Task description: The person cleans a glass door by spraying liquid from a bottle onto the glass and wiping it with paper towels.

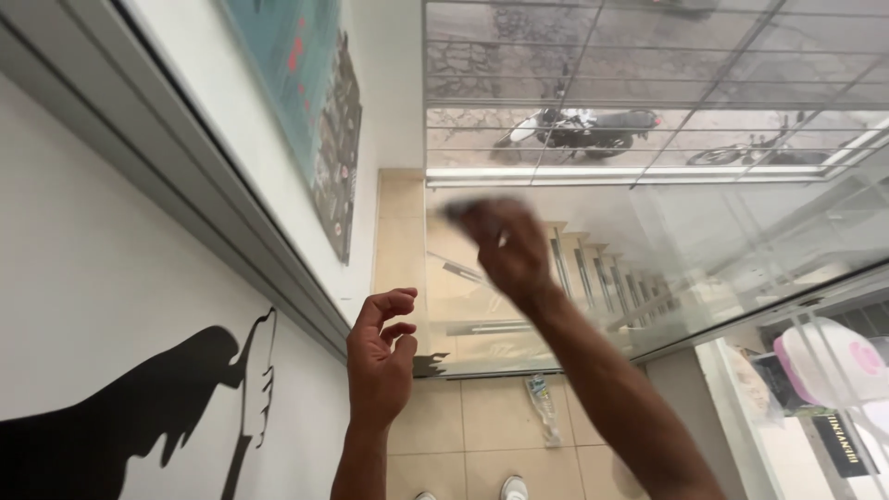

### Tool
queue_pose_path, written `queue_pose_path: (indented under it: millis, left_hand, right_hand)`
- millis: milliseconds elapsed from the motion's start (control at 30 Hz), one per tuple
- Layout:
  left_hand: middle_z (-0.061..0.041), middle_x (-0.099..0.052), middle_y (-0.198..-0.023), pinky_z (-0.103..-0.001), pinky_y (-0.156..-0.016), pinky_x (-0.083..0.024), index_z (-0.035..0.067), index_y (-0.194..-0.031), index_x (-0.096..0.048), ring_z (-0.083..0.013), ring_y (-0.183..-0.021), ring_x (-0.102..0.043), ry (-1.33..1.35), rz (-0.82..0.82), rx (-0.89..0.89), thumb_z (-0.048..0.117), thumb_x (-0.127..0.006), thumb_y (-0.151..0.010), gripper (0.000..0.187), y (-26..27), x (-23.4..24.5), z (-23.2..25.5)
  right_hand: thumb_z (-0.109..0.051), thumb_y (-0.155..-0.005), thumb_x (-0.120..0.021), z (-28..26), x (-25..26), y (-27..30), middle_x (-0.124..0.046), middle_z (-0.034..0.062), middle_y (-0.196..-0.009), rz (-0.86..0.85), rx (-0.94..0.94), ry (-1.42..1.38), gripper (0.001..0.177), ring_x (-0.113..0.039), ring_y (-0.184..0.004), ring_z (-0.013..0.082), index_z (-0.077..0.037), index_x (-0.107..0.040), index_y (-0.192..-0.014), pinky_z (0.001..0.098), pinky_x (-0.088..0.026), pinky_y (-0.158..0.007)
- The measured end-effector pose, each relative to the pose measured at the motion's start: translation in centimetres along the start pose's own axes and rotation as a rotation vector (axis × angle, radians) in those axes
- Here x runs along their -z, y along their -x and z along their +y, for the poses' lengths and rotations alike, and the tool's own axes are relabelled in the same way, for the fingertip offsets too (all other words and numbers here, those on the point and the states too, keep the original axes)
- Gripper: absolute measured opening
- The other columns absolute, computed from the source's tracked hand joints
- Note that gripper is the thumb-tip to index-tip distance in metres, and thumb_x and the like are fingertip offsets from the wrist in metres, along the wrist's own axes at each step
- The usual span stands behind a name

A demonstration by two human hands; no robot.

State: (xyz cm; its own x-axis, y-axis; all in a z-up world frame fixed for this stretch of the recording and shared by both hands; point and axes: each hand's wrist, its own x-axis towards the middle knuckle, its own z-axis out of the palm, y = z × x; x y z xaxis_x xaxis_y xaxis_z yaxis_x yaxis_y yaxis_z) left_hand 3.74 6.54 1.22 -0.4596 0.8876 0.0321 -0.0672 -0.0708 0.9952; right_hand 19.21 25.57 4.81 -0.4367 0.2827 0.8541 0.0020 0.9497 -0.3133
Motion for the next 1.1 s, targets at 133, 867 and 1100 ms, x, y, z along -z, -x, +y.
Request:
queue_pose_path:
  millis: [133, 867, 1100]
  left_hand:
    - [-0.008, -0.083, -0.136, -0.032, -0.093, -0.061, 0.012, -0.118, -0.073, -0.0188, -0.131, -0.077, 0.026, 0.003, -0.034, -0.01, -0.053, -0.082, 0.047, -0.1, -2.0, 1.2]
    - [-0.008, -0.081, -0.137, -0.031, -0.094, -0.061, 0.012, -0.123, -0.074, -0.017, -0.127, -0.073, 0.021, 0.059, -0.024, -0.012, -0.054, -0.084, 0.049, -0.3, -6.7, 0.5]
    - [-0.007, -0.081, -0.138, -0.032, -0.094, -0.062, 0.013, -0.124, -0.074, -0.016, -0.128, -0.074, 0.038, 0.032, -0.049, -0.012, -0.054, -0.083, 0.052, -0.4, -8.8, 0.5]
  right_hand:
    - [0.009, -0.114, -0.079, -2.8, 5.7, -9.0, -0.075, 0.0167, -0.12, 0.346, 0.124, 0.215, 0.01, -0.074, -0.114, 0.0337, 0.0, -0.079, -0.118, 0.0461, -0.066, -0.102]
    - [-0.009, -0.124, -0.053, 1.1, 5.5, 3.2, -0.087, 0.0196, -0.111, 0.105, -0.185, -0.169, 0.029, -0.09, -0.097, 0.032, 0.0, -0.079, -0.114, 0.0404, -0.077, -0.089]
    - [0.011, -0.11, -0.082, -1.5, 13.1, -7.9, -0.074, 0.0113, -0.113, 0.403, 0.293, 0.65, 0.016, -0.073, -0.103, 0.0295, -0.003, -0.088, -0.111, 0.0433, -0.051, -0.093]
